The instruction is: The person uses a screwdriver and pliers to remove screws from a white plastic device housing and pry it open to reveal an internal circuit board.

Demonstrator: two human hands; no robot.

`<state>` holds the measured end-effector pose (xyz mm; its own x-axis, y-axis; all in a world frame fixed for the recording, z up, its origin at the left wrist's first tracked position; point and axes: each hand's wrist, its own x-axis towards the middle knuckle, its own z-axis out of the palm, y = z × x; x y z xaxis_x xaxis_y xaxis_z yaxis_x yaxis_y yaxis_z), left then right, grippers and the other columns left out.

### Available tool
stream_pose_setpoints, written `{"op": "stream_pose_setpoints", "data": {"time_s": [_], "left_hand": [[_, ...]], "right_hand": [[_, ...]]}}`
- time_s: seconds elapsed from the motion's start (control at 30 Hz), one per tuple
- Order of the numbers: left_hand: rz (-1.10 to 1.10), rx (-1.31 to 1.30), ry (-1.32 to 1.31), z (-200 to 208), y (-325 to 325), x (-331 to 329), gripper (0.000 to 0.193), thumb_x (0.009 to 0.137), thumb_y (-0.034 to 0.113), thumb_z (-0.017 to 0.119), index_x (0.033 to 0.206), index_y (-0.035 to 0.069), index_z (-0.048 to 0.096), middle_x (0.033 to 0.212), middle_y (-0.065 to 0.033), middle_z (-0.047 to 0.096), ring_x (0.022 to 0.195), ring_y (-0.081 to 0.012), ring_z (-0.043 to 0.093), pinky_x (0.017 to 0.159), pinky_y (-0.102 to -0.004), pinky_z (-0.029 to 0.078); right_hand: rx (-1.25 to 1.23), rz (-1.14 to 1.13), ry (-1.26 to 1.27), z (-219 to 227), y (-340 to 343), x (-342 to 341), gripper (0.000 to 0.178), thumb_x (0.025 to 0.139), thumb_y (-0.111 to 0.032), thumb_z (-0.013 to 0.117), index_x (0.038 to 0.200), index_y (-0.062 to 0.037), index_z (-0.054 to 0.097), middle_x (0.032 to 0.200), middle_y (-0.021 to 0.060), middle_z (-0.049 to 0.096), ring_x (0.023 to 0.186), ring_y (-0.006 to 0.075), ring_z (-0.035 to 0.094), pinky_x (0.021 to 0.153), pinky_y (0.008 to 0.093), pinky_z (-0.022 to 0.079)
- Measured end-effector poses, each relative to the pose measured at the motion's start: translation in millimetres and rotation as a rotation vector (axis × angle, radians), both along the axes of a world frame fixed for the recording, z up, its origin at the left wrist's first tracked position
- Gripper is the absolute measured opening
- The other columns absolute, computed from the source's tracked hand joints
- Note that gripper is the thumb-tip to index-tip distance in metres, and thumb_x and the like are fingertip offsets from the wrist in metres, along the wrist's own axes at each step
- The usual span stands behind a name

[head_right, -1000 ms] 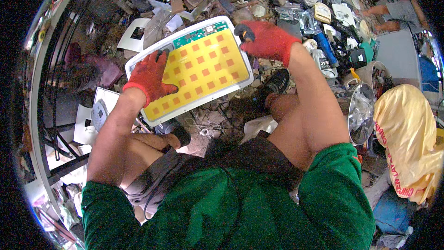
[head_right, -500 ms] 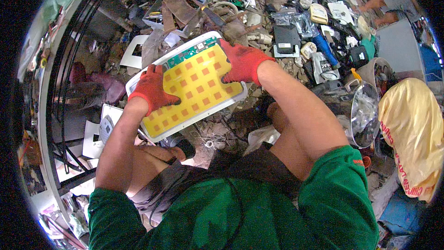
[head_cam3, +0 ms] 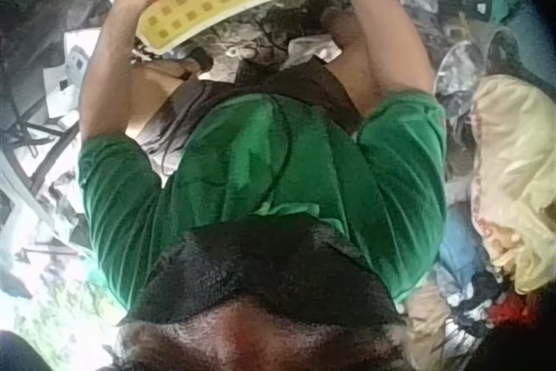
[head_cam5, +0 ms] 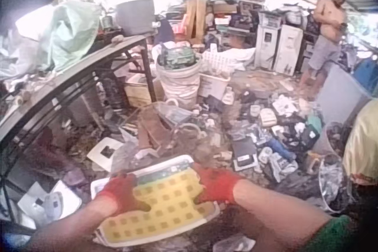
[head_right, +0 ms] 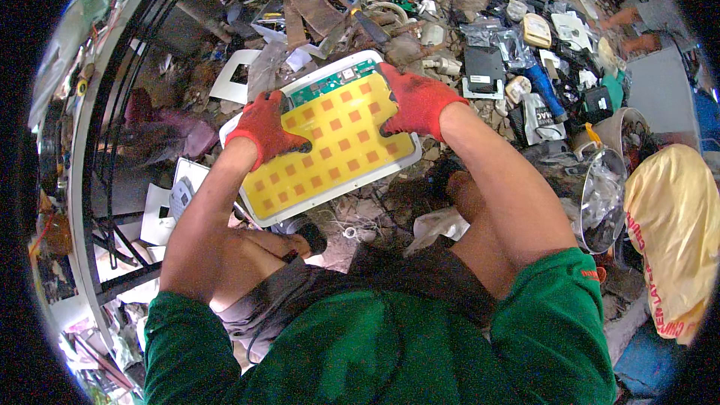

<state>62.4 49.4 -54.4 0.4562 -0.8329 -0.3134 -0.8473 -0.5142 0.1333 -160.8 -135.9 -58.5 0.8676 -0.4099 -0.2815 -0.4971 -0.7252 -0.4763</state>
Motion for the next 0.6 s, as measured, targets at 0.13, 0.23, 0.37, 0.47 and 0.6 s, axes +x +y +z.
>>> {"op": "stream_pose_setpoints", "data": {"time_s": [0.13,0.23,0.37,0.47,0.6], "left_hand": [[0.026,0.069,0.019,4.6,-8.3,2.1,0.092,0.058,0.048,0.085,0.129,0.002,0.048,0.132,-0.0218,0.048,0.124,-0.0415,0.047,0.101,-0.0458,0.044],[0.031,0.053,0.024,2.6,-8.7,6.7,0.092,0.059,0.05,0.084,0.129,0.001,0.049,0.132,-0.0213,0.049,0.123,-0.0406,0.047,0.102,-0.0451,0.044],[0.058,0.013,0.041,2.0,-3.7,5.7,0.093,0.059,0.051,0.084,0.129,0.0,0.048,0.131,-0.0217,0.049,0.123,-0.0392,0.048,0.101,-0.0448,0.044],[0.062,-0.013,0.054,-1.1,-0.7,1.6,0.095,0.059,0.051,0.085,0.128,0.0,0.046,0.129,-0.0227,0.049,0.121,-0.0398,0.049,0.101,-0.0457,0.044],[0.015,-0.006,-0.016,1.4,4.0,-20.4,0.095,0.059,0.05,0.086,0.128,0.0,0.043,0.127,-0.0222,0.047,0.118,-0.0402,0.05,0.098,-0.0489,0.044]], "right_hand": [[0.011,-0.012,-0.036,-4.3,-2.0,-1.1,0.104,0.062,-0.033,0.084,0.144,-0.0058,0.026,0.124,0.0262,0.058,0.113,0.041,0.057,0.096,0.0442,0.046],[0.011,-0.007,-0.018,-2.2,-2.7,1.4,0.103,0.062,-0.033,0.084,0.143,-0.006,0.027,0.121,0.026,0.059,0.111,0.0414,0.058,0.095,0.0444,0.047],[0.044,-0.009,0.006,-0.2,-4.5,5.4,0.095,0.063,-0.03,0.083,0.139,-0.0059,0.031,0.122,0.0242,0.059,0.113,0.0399,0.057,0.096,0.0428,0.045],[0.085,-0.032,-0.058,-8.6,-12.3,5.4,0.087,0.064,-0.028,0.082,0.134,-0.0052,0.035,0.119,0.0241,0.06,0.111,0.0396,0.059,0.094,0.0427,0.046],[0.179,-0.143,-0.171,-17.7,-19.8,17.2,0.07,0.067,-0.024,0.079,0.124,-0.0038,0.044,0.111,0.0229,0.062,0.105,0.0373,0.061,0.091,0.0414,0.047]]}}
